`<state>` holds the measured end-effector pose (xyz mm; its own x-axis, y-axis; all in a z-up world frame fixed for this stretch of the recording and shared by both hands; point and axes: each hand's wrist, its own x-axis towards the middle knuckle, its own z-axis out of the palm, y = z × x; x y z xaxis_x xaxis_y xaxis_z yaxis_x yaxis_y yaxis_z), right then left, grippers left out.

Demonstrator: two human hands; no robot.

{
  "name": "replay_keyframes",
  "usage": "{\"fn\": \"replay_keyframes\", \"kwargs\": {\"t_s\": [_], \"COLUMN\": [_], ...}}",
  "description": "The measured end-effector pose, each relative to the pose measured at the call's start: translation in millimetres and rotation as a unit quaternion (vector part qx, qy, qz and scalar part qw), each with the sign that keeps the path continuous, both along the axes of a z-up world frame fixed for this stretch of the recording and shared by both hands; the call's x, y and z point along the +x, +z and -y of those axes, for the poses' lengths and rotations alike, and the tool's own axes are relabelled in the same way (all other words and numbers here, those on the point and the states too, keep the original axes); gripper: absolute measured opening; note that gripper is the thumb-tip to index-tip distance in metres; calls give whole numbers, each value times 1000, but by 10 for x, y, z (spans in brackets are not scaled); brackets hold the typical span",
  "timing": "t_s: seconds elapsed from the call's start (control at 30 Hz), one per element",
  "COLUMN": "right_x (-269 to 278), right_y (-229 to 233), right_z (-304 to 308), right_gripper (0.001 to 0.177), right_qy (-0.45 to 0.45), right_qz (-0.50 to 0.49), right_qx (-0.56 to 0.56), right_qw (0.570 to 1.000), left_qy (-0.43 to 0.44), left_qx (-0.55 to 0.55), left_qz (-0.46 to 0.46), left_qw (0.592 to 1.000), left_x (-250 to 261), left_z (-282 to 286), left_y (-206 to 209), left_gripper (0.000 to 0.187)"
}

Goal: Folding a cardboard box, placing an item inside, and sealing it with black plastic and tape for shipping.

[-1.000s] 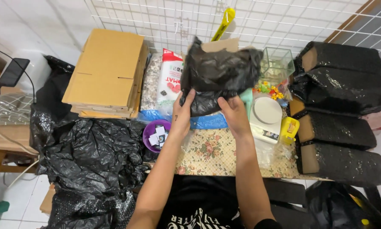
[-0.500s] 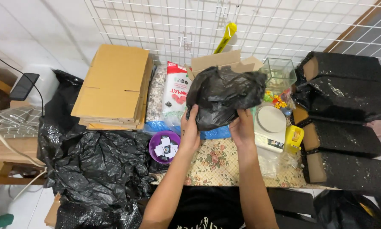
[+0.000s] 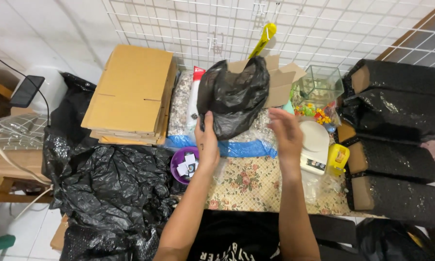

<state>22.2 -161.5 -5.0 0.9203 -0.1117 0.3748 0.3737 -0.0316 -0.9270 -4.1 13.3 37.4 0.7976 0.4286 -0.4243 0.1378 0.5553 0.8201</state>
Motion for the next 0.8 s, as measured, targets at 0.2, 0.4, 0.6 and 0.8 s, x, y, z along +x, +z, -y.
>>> {"fn": "replay_keyframes", "kwargs": {"t_s": [0.2, 0.4, 0.6, 0.8], "right_x": [-128, 2, 230, 299], "right_y": [69, -229, -554, -482], "right_z": [-427, -556, -274, 108], "right_gripper": [61, 73, 67, 63], "right_qy": [151, 109, 116, 171], "right_qz": [-129, -177, -138, -97], "right_qx": [6, 151, 74, 5], "right_qw": [980, 967, 981, 980], "left_qy": [-63, -51, -138, -271], "left_qx": [114, 280, 172, 107], "left_qz": [76, 201, 239, 214], "left_qw": [989, 937, 946, 932], "left_x": [-61, 95, 302, 360], "left_z": [146, 113, 86, 16], "left_y": [-72, -387, -561, -494], "left_gripper": [68, 43, 71, 96]}}
